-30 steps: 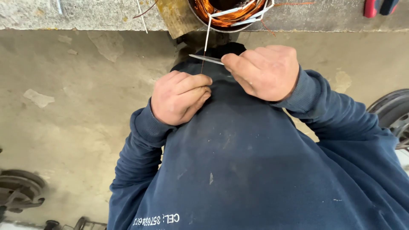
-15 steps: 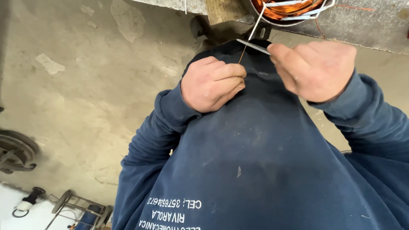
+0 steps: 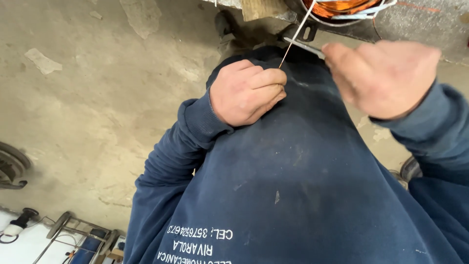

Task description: The person works on an electric motor stator at a workbench. They cut white plastic zip ties around the copper windings, use a small blade to scrape insulation off the copper wire leads, and twist the bare wire ends together by hand.

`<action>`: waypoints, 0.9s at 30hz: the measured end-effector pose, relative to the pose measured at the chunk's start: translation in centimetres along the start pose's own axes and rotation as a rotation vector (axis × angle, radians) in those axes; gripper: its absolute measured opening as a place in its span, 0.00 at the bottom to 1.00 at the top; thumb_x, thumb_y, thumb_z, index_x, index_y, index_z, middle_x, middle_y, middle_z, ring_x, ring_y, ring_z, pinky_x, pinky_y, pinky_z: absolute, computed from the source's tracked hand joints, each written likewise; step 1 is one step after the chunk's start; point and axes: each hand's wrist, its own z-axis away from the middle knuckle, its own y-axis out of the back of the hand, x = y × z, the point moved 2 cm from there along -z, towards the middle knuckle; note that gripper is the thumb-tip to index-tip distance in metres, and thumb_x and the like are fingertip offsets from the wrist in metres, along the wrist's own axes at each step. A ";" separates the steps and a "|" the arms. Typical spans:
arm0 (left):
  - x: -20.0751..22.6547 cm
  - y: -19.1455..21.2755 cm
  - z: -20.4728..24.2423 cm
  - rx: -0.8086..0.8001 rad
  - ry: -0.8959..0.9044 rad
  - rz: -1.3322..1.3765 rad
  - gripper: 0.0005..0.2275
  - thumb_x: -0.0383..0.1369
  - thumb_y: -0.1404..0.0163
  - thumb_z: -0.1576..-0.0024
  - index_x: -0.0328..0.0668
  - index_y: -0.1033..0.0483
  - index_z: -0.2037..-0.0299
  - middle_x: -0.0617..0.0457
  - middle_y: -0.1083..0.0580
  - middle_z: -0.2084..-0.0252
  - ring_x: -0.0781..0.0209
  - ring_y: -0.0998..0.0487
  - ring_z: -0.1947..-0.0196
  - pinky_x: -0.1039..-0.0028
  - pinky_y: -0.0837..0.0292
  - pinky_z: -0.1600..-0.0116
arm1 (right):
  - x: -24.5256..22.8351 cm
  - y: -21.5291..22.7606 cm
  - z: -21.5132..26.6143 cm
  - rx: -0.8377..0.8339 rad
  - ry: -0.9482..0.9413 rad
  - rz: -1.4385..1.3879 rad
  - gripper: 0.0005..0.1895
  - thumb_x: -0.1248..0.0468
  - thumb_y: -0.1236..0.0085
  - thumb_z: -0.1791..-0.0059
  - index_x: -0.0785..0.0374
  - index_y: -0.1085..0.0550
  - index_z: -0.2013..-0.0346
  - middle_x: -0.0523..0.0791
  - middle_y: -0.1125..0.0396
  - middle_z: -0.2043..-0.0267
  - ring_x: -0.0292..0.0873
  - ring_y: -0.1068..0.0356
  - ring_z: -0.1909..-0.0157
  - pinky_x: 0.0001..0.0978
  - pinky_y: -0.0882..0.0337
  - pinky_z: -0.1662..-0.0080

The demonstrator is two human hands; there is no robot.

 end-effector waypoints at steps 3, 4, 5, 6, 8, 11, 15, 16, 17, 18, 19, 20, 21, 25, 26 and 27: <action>0.2 0.0 0.0 -0.006 0.008 -0.058 0.05 0.30 0.40 0.38 0.38 0.23 0.59 0.55 0.26 0.53 0.61 0.27 0.66 0.69 0.33 0.58 | -1.1 -0.1 0.2 -0.008 0.040 0.065 0.12 0.66 0.36 0.51 0.61 0.20 0.52 0.40 0.45 0.79 0.39 0.41 0.80 0.32 0.41 0.75; 0.2 0.1 -0.1 -0.005 0.007 -0.063 0.05 0.30 0.40 0.38 0.38 0.23 0.59 0.55 0.26 0.53 0.61 0.27 0.66 0.69 0.33 0.58 | -0.9 0.1 -0.1 -0.003 0.043 0.067 0.12 0.66 0.36 0.51 0.61 0.20 0.52 0.40 0.45 0.79 0.39 0.41 0.80 0.32 0.41 0.75; 0.4 0.1 -0.1 -0.004 -0.003 -0.106 0.06 0.31 0.40 0.39 0.38 0.23 0.60 0.55 0.26 0.54 0.60 0.28 0.67 0.69 0.34 0.59 | -0.8 0.3 -0.2 -0.026 0.036 0.082 0.12 0.65 0.37 0.51 0.61 0.20 0.52 0.40 0.45 0.79 0.39 0.41 0.81 0.32 0.41 0.75; 0.5 0.1 -0.1 -0.003 -0.013 -0.149 0.06 0.31 0.40 0.39 0.38 0.23 0.60 0.55 0.27 0.54 0.60 0.29 0.67 0.69 0.34 0.59 | -0.6 0.5 -0.3 -0.048 0.030 0.097 0.12 0.65 0.38 0.51 0.60 0.20 0.53 0.40 0.45 0.80 0.39 0.41 0.81 0.32 0.41 0.76; 1.1 0.1 -0.3 -0.035 -0.014 -0.205 0.05 0.32 0.42 0.39 0.39 0.23 0.62 0.54 0.27 0.56 0.60 0.30 0.67 0.68 0.36 0.59 | -1.1 0.6 0.0 -0.071 0.008 0.075 0.13 0.64 0.39 0.52 0.60 0.20 0.52 0.40 0.44 0.80 0.39 0.41 0.81 0.33 0.41 0.76; 2.4 -0.1 -0.6 -0.123 -0.004 -0.427 0.05 0.33 0.47 0.41 0.41 0.22 0.65 0.53 0.29 0.59 0.59 0.30 0.66 0.69 0.38 0.61 | -1.0 0.9 -0.4 -0.088 0.016 0.029 0.18 0.64 0.39 0.55 0.61 0.21 0.50 0.41 0.43 0.78 0.41 0.39 0.79 0.35 0.40 0.75; 3.7 -0.6 -2.1 -0.369 -0.057 -0.842 0.11 0.37 0.53 0.48 0.38 0.22 0.73 0.49 0.30 0.65 0.59 0.30 0.65 0.72 0.40 0.63 | -0.4 1.3 -0.3 -0.197 0.009 0.025 0.18 0.63 0.39 0.53 0.59 0.23 0.48 0.41 0.42 0.76 0.42 0.36 0.76 0.37 0.38 0.72; 3.9 -1.4 -2.1 -0.364 -0.050 -0.846 0.11 0.37 0.53 0.48 0.38 0.22 0.73 0.49 0.30 0.65 0.59 0.30 0.65 0.72 0.40 0.63 | -1.0 1.3 -0.6 -0.197 0.018 0.027 0.18 0.63 0.39 0.53 0.59 0.23 0.48 0.41 0.42 0.76 0.42 0.36 0.76 0.37 0.38 0.72; 3.8 -2.1 -2.2 -0.454 -0.053 -0.892 0.12 0.37 0.53 0.47 0.37 0.22 0.75 0.49 0.31 0.69 0.57 0.31 0.69 0.70 0.40 0.66 | -1.4 1.3 -1.1 -0.203 0.027 0.053 0.18 0.63 0.40 0.53 0.59 0.24 0.49 0.41 0.42 0.76 0.42 0.36 0.76 0.36 0.38 0.73; 3.7 -2.7 -2.4 -0.546 -0.054 -0.936 0.13 0.36 0.54 0.47 0.36 0.23 0.77 0.50 0.32 0.74 0.55 0.32 0.73 0.67 0.41 0.69 | -1.8 1.4 -1.5 -0.209 0.036 0.078 0.17 0.63 0.40 0.54 0.59 0.24 0.49 0.40 0.43 0.76 0.41 0.35 0.77 0.35 0.38 0.74; 3.8 -3.0 -2.7 -0.542 -0.057 -0.936 0.13 0.36 0.54 0.47 0.36 0.23 0.77 0.50 0.32 0.74 0.55 0.32 0.73 0.67 0.41 0.69 | -1.6 1.6 -1.7 -0.209 0.034 0.082 0.17 0.63 0.40 0.54 0.59 0.24 0.49 0.40 0.43 0.76 0.41 0.35 0.77 0.35 0.38 0.74; 3.9 -3.3 -3.0 -0.564 -0.090 -1.013 0.12 0.35 0.55 0.49 0.35 0.23 0.77 0.48 0.32 0.76 0.55 0.33 0.76 0.67 0.43 0.72 | -1.4 1.8 -1.7 -0.229 0.024 0.086 0.15 0.64 0.41 0.53 0.59 0.24 0.52 0.40 0.43 0.77 0.40 0.35 0.77 0.34 0.38 0.74; 3.9 -3.7 -3.0 -0.589 -0.119 -1.086 0.12 0.33 0.56 0.50 0.33 0.23 0.77 0.46 0.32 0.78 0.54 0.34 0.79 0.67 0.46 0.76 | -1.3 1.8 -1.8 -0.253 0.015 0.084 0.13 0.64 0.41 0.53 0.58 0.25 0.54 0.39 0.43 0.78 0.40 0.35 0.78 0.34 0.38 0.75; 4.0 -3.6 -3.2 -0.674 -0.149 -1.194 0.10 0.30 0.55 0.51 0.30 0.24 0.77 0.45 0.33 0.78 0.56 0.37 0.81 0.66 0.50 0.77 | -1.9 1.8 -2.2 -0.283 0.011 0.095 0.12 0.63 0.41 0.52 0.59 0.25 0.54 0.40 0.43 0.78 0.40 0.36 0.79 0.35 0.39 0.76; 4.0 -3.5 -3.2 -0.687 -0.159 -1.183 0.11 0.30 0.55 0.50 0.29 0.24 0.77 0.46 0.34 0.78 0.57 0.37 0.81 0.66 0.49 0.77 | -2.0 1.8 -2.5 -0.254 0.029 0.102 0.14 0.63 0.41 0.54 0.59 0.25 0.54 0.40 0.43 0.79 0.41 0.36 0.79 0.34 0.39 0.77; 4.0 -3.5 -3.2 -0.697 -0.178 -1.167 0.11 0.30 0.55 0.49 0.29 0.24 0.77 0.47 0.34 0.78 0.57 0.38 0.81 0.66 0.48 0.76 | -2.3 2.0 -2.7 -0.227 0.037 0.112 0.15 0.63 0.41 0.56 0.59 0.24 0.55 0.41 0.42 0.79 0.41 0.36 0.80 0.34 0.38 0.78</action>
